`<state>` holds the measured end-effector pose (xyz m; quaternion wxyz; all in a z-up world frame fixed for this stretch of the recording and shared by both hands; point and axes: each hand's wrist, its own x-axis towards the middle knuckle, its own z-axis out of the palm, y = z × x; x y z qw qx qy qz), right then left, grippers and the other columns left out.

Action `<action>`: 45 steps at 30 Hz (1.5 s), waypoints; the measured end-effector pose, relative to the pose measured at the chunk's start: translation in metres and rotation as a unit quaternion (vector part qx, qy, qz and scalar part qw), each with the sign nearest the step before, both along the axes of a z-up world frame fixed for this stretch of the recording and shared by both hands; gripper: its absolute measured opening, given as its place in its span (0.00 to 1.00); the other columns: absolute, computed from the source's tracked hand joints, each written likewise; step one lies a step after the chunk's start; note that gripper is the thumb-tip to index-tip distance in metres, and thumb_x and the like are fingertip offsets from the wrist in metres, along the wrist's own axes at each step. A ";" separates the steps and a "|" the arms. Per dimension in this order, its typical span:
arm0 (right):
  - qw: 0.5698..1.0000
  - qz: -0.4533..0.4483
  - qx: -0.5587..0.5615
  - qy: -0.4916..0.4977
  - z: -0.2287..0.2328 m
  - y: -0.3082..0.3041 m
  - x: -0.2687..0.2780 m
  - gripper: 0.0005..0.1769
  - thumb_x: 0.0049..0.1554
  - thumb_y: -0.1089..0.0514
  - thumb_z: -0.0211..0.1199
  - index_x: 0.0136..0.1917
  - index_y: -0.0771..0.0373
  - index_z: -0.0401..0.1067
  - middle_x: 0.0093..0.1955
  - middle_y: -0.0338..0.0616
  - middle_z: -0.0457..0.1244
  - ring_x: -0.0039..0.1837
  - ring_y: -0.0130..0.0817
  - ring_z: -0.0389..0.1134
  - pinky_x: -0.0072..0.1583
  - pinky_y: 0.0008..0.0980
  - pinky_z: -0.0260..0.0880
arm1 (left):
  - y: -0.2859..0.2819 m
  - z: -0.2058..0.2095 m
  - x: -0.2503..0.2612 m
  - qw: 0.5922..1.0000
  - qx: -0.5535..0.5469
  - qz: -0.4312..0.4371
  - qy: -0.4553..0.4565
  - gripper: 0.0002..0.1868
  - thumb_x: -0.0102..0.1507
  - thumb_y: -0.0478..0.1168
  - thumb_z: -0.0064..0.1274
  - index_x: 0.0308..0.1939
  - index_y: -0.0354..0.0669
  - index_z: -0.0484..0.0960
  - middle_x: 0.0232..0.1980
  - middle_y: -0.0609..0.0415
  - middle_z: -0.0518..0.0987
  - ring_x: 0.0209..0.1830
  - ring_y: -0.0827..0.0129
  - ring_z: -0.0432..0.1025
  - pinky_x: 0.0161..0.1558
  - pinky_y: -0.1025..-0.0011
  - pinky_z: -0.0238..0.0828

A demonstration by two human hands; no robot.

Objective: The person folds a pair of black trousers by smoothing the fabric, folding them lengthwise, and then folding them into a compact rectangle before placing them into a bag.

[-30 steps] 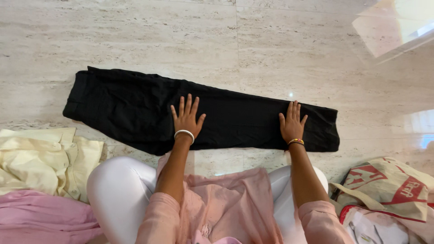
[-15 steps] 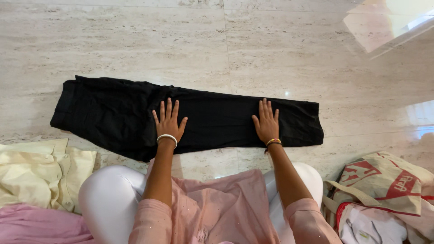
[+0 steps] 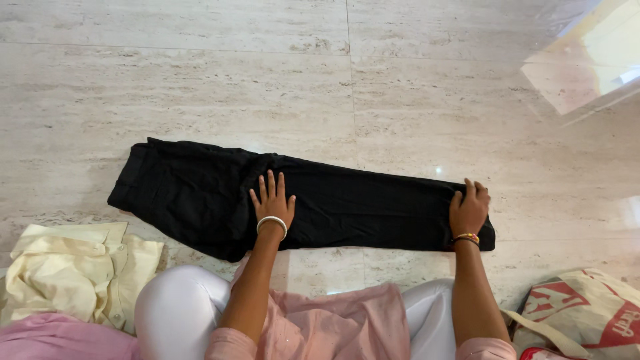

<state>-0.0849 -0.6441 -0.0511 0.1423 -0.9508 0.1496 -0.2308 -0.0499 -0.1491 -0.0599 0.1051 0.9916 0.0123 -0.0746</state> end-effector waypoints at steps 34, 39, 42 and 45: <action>0.997 -0.054 -0.045 0.026 -0.030 -0.038 0.020 0.12 0.67 0.58 0.57 0.64 0.56 0.71 0.69 0.49 0.58 0.69 0.51 0.58 0.66 0.55 0.57 | -0.044 -0.011 -0.025 0.987 -0.020 -0.144 -0.068 0.42 0.69 0.64 0.35 0.81 0.48 0.47 0.85 0.51 0.41 0.84 0.56 0.33 0.77 0.44 0.29; 0.987 -0.140 0.040 0.067 -0.016 -0.060 0.018 0.18 0.67 0.54 0.58 0.69 0.57 0.69 0.70 0.54 0.57 0.72 0.53 0.57 0.66 0.58 0.58 | -0.046 -0.008 -0.025 0.986 -0.028 -0.142 -0.078 0.43 0.69 0.65 0.35 0.80 0.46 0.47 0.84 0.50 0.41 0.84 0.55 0.34 0.76 0.43 0.30; 0.964 -0.222 0.080 0.123 -0.015 -0.079 0.005 0.27 0.62 0.47 0.64 0.70 0.59 0.67 0.69 0.57 0.57 0.71 0.55 0.57 0.66 0.60 0.60 | -0.046 -0.008 -0.026 0.988 -0.031 -0.135 -0.064 0.42 0.69 0.65 0.35 0.80 0.47 0.48 0.85 0.50 0.41 0.84 0.55 0.34 0.76 0.43 0.30; 0.921 -0.282 0.160 0.217 -0.024 -0.093 -0.015 0.38 0.53 0.37 0.72 0.68 0.60 0.67 0.70 0.62 0.55 0.71 0.63 0.54 0.64 0.60 0.62 | -0.046 -0.010 -0.026 0.987 -0.032 -0.137 -0.083 0.43 0.69 0.65 0.35 0.81 0.46 0.48 0.85 0.50 0.42 0.84 0.54 0.35 0.77 0.43 0.30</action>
